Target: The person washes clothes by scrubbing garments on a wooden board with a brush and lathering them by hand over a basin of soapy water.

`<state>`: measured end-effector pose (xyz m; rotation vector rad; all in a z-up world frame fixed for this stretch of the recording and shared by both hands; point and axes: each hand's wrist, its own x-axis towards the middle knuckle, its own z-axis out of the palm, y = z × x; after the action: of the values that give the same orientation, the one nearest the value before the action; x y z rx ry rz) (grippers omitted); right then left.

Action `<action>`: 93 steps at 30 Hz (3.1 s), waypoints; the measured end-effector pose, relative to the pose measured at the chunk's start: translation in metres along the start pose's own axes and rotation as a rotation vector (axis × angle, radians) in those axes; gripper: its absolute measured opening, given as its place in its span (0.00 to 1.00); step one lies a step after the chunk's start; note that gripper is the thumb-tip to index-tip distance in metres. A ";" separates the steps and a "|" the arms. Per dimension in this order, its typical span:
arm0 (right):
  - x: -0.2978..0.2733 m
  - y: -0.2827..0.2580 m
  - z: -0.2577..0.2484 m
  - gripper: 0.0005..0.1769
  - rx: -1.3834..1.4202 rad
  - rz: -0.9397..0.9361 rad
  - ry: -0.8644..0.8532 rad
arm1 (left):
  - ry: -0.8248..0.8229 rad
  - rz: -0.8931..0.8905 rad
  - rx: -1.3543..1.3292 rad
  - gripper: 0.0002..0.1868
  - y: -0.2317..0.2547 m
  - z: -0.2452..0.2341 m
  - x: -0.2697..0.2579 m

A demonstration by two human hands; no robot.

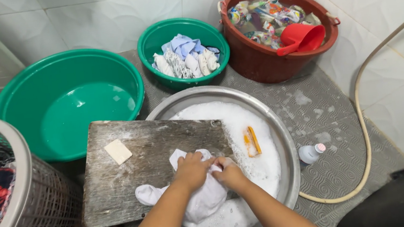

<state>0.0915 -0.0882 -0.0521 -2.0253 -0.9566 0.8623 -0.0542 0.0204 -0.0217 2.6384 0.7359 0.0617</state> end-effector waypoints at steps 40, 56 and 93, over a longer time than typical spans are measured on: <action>-0.231 -0.322 -0.260 0.09 -1.311 -1.104 0.001 | -0.231 0.701 0.986 0.20 0.154 -0.362 -0.171; -0.170 -0.299 -0.246 0.13 -1.281 -0.354 -0.328 | -0.155 0.822 0.130 0.25 0.103 -0.300 -0.152; 0.010 -0.072 0.019 0.39 -0.208 -0.606 -0.191 | 0.055 -0.341 -0.029 0.04 -0.128 -0.084 -0.094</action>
<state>0.0571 -0.0405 -0.0058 -1.6717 -1.7110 0.6406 -0.2096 0.1033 0.0118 2.4546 1.1822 0.0488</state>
